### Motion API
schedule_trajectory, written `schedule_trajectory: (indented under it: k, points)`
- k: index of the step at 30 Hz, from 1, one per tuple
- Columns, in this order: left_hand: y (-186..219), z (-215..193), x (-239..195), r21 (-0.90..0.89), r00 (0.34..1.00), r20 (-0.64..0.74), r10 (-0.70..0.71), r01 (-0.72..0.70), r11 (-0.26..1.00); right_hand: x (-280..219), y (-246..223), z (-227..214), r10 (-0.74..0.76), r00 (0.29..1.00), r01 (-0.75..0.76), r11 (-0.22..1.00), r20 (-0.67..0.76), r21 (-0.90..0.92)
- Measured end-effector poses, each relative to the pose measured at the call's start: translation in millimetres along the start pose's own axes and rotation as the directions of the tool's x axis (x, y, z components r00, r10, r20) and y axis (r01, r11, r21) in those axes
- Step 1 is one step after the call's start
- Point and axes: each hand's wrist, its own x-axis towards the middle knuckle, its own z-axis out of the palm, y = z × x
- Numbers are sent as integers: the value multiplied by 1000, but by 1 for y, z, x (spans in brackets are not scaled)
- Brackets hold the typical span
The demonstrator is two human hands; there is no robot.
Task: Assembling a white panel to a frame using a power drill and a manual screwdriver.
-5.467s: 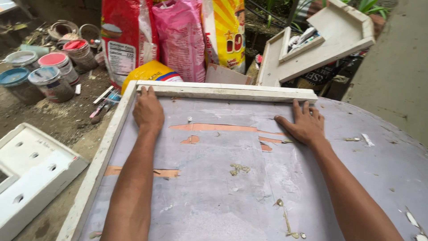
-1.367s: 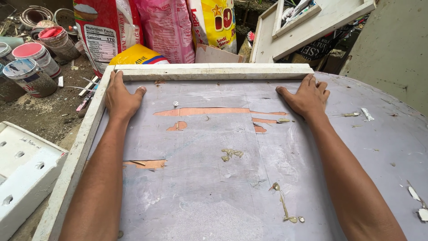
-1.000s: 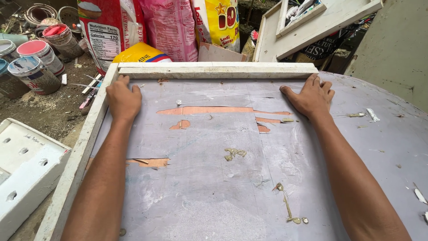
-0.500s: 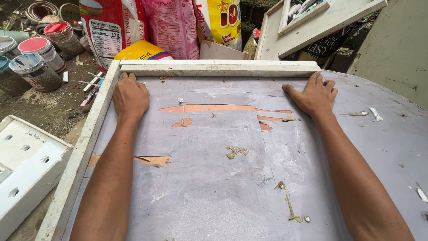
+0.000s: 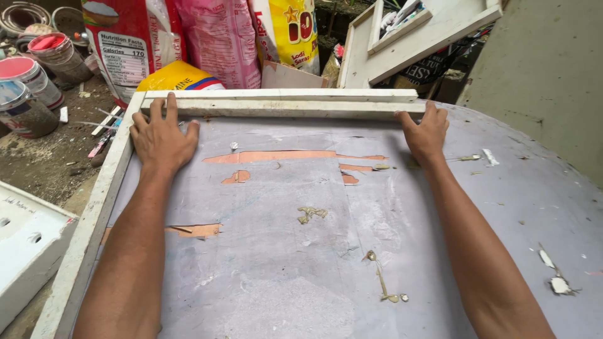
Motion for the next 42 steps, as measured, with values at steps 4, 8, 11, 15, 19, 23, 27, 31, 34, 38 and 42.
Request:
schedule_trajectory:
  k: [4,8,11,15,19,23,27,31,34,38,42]
  points:
    - [0,-9,4,68,999,38,37,-39,997,15,34,0,-68,988,75,996,-141,40]
    - [14,-39,17,205,965,262,-22,-33,978,-8,33,-46,-20,997,9,988,70,153]
    - [16,-45,12,303,935,354,-23,-91,949,-40,35,-84,-78,980,39,977,181,208]
    - [10,-53,-16,313,943,311,120,-221,924,-52,77,-107,-324,920,290,941,222,172]
    - [60,-139,-80,474,883,442,157,-379,795,-152,48,-192,-139,947,45,950,289,308]
    - [74,-124,-94,372,911,168,376,-412,832,-270,56,-284,2,985,-81,891,174,447]
    - [133,-109,-91,140,810,480,336,-449,882,-431,139,-339,438,897,-232,589,-65,774]
    - [216,-96,-95,41,724,559,404,-511,859,-626,355,-317,494,848,-153,575,-192,804]
    - [250,-104,-120,38,704,626,335,-456,889,-722,395,-316,626,780,-391,494,-5,776]
    - [276,-114,-171,293,754,471,458,-623,725,-766,364,-313,757,608,-654,305,241,692]
    - [240,-48,-204,211,656,-8,755,-737,643,-752,301,-309,785,378,-838,67,490,541]
